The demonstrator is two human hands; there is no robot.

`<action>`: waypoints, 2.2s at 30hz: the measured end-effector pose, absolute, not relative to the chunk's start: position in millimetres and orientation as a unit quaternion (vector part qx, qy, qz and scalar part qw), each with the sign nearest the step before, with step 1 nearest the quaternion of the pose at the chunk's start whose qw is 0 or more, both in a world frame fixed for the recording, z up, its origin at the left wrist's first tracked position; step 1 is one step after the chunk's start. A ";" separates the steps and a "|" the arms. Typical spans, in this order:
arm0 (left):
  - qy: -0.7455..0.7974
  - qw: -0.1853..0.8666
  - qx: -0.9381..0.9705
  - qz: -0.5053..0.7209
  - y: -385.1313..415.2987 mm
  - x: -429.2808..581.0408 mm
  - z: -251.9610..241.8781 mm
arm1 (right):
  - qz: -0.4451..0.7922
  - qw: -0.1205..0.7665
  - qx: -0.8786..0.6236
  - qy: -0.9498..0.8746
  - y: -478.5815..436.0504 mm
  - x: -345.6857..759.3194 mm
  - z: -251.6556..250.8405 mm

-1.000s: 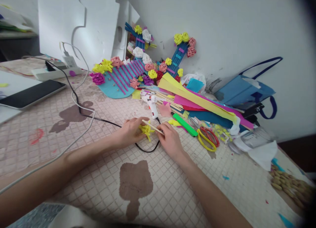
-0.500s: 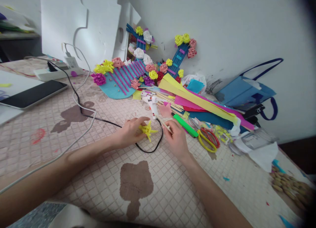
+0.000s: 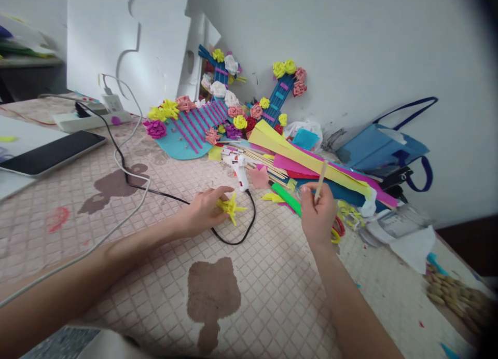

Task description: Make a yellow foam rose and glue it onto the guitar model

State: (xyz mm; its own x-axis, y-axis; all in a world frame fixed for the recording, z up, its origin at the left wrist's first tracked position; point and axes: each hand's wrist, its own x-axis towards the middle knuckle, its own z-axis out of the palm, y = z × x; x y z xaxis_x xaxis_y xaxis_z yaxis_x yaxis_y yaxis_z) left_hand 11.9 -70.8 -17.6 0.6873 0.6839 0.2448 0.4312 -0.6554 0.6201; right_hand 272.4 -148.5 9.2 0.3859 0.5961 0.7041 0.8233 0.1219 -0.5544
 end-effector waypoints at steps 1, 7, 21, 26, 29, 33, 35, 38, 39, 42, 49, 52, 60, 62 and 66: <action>0.319 0.269 0.878 0.236 -70.4 11.7 -17.5 | -0.113 0.524 -0.657 -0.530 -149.1 277.6 9.8; 0.322 0.266 0.872 0.255 -66.4 8.8 -17.3 | -0.078 0.550 -0.661 -0.504 -152.0 286.8 11.6; 0.253 0.270 0.894 0.252 -78.4 10.1 -8.4 | 0.117 0.332 -0.595 -0.723 -148.2 209.5 -14.3; 0.271 0.243 0.903 0.228 -76.6 10.4 -11.8 | 0.106 0.301 -0.596 -0.737 -145.3 207.6 -22.8; 0.285 0.232 0.900 0.233 -72.6 8.7 -13.1 | 0.102 0.309 -0.603 -0.728 -145.6 207.5 -23.4; 0.323 0.215 0.885 0.257 -66.3 5.3 -10.4 | 0.091 0.317 -0.608 -0.723 -146.6 207.7 -22.2; 0.350 0.220 0.877 0.244 -64.2 3.7 -7.5 | 0.088 0.316 -0.609 -0.722 -146.8 208.2 -22.1; 0.345 0.231 0.888 0.197 -63.6 2.0 -5.5 | 0.092 0.311 -0.610 -0.723 -146.7 209.2 -23.5; 0.331 0.234 0.895 0.186 -64.1 1.8 -6.0 | 0.092 0.311 -0.610 -0.723 -146.6 209.4 -24.2; 0.291 0.245 0.909 0.172 -66.5 2.1 -10.3 | 0.090 0.309 -0.611 -0.723 -146.9 209.3 -25.4; 0.280 0.204 0.925 0.156 -64.5 3.1 -11.3 | 0.112 0.368 -0.588 -0.711 -149.0 211.5 -13.2; 0.288 0.146 0.932 0.165 -60.3 1.4 -7.9 | 0.082 0.400 -0.604 -0.684 -149.5 219.0 -6.5; 0.258 0.060 0.946 0.187 -48.6 -2.3 -11.7 | 0.065 0.382 -0.636 -0.667 -149.1 231.6 -8.2; 0.282 0.079 0.934 0.205 -48.4 -2.4 -10.3 | 0.081 0.373 -0.633 -0.674 -148.2 231.5 -11.6; 0.313 0.158 0.916 0.196 -56.0 -1.1 -5.0 | 0.090 0.357 -0.641 -0.673 -146.2 232.2 -17.9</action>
State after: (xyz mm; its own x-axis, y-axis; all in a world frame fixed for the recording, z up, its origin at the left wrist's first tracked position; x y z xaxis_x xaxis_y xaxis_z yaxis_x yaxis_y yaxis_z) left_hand -1.1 -56.0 -5.0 0.7273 0.6351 0.2601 0.5116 -0.7544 0.4113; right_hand 232.2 -146.2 -17.9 0.0779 0.9277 0.3652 0.7986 0.1612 -0.5799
